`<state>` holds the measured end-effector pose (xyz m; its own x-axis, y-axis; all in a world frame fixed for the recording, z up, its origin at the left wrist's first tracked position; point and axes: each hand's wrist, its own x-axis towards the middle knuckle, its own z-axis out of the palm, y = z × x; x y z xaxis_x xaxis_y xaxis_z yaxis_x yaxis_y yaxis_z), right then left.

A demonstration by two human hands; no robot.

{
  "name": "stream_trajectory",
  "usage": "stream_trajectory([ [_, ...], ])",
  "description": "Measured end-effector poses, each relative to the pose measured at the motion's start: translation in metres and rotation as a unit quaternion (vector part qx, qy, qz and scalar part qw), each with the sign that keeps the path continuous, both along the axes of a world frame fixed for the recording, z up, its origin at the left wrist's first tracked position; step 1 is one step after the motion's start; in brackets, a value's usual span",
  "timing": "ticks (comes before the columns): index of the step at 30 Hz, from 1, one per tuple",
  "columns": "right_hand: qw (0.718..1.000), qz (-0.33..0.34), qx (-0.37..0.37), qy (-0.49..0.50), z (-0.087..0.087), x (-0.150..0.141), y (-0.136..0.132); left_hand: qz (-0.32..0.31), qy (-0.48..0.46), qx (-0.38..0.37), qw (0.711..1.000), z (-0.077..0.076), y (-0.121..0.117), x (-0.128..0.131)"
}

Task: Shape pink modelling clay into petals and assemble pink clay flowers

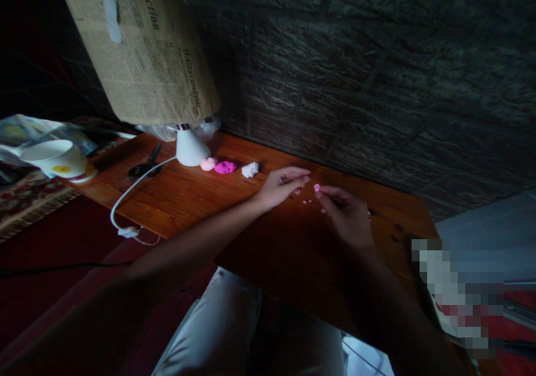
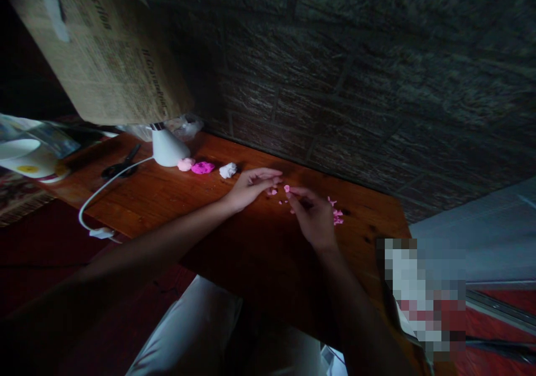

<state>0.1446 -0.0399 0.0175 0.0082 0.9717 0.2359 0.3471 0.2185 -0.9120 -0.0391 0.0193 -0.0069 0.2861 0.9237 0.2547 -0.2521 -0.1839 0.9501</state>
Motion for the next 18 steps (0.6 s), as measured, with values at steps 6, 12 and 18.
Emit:
stream_trajectory([
  [6,0.959,0.199,-0.064,-0.191,-0.002,0.004,-0.002,0.111,0.147,0.107,0.977,-0.012,0.014,-0.009],
  [12,0.960,0.147,-0.033,-0.234,-0.009,0.009,0.004,0.079,0.304,0.188,0.931,-0.017,0.015,-0.011],
  [18,0.961,0.007,0.058,-0.271,-0.033,0.010,0.022,0.005,0.352,0.303,0.885,-0.015,0.015,-0.014],
])
